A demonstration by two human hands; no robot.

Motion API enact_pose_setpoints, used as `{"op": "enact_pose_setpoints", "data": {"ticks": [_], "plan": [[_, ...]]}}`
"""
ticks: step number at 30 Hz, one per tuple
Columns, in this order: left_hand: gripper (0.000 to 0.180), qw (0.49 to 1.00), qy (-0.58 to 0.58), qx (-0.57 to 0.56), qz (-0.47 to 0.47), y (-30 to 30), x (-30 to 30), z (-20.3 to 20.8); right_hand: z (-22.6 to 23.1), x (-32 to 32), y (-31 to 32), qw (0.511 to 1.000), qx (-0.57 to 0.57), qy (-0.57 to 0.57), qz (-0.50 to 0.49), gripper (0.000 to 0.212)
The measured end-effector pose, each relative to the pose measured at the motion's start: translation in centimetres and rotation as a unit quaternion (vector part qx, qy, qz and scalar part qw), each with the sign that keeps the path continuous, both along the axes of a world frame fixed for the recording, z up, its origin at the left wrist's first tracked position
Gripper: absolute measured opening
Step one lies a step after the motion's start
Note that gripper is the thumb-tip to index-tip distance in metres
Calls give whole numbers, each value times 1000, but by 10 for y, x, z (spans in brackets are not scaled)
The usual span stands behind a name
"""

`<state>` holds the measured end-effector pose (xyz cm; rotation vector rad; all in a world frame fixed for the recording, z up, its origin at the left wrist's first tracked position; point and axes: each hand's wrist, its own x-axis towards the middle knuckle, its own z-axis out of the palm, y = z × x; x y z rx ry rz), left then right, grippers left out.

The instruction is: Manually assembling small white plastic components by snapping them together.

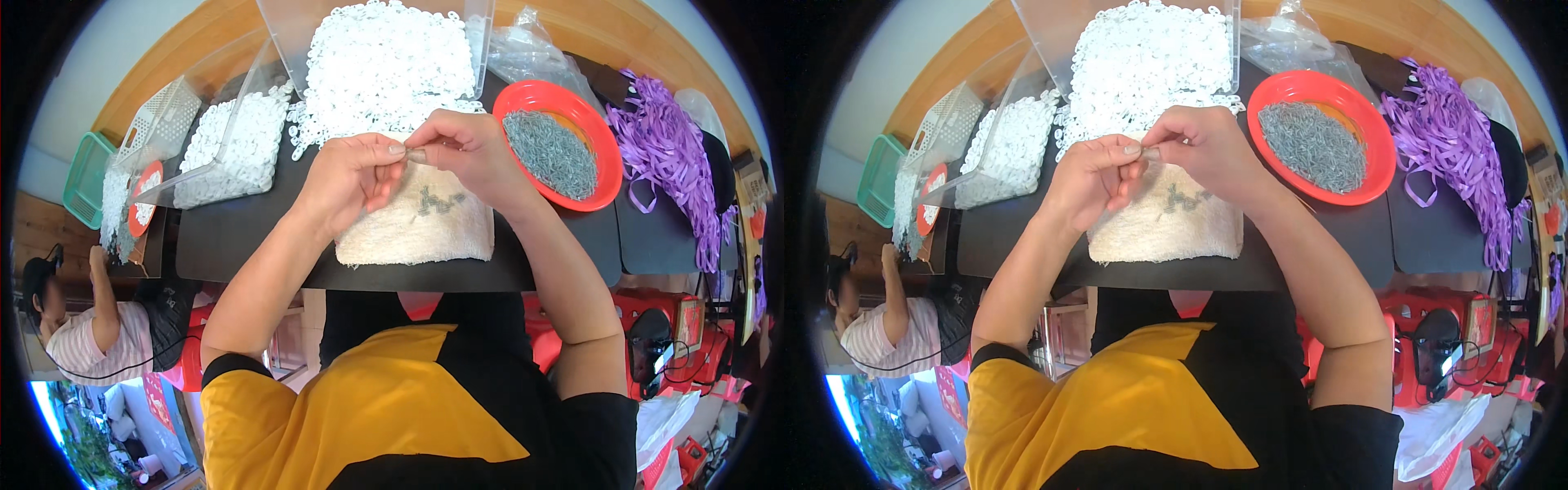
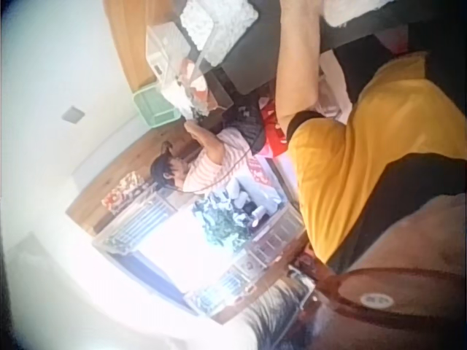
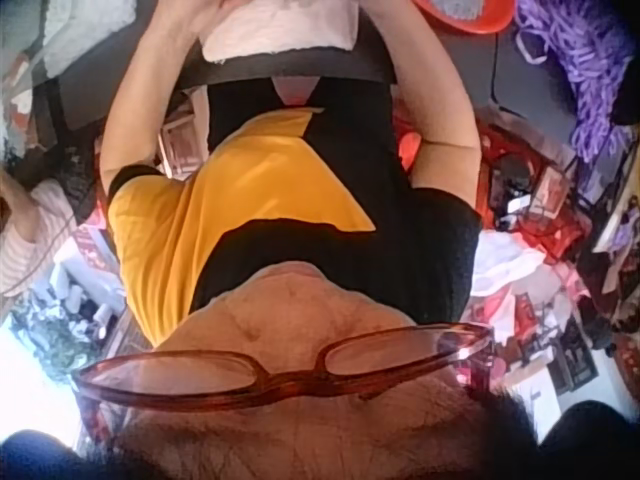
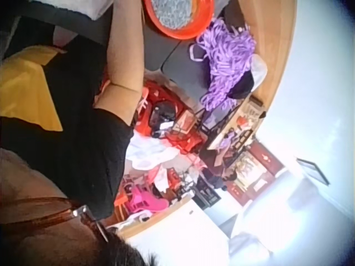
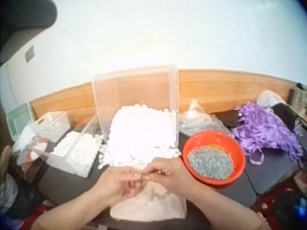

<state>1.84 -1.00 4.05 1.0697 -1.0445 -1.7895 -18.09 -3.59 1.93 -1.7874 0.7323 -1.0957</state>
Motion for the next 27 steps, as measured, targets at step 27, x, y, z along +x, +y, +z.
{"op": "enact_pose_setpoints", "data": {"ticks": [27], "plan": [[17, 738, -562, -372, -27, -45, -32, -26, -13, -9, -21, 977, 161, 46, -133, 4]]}}
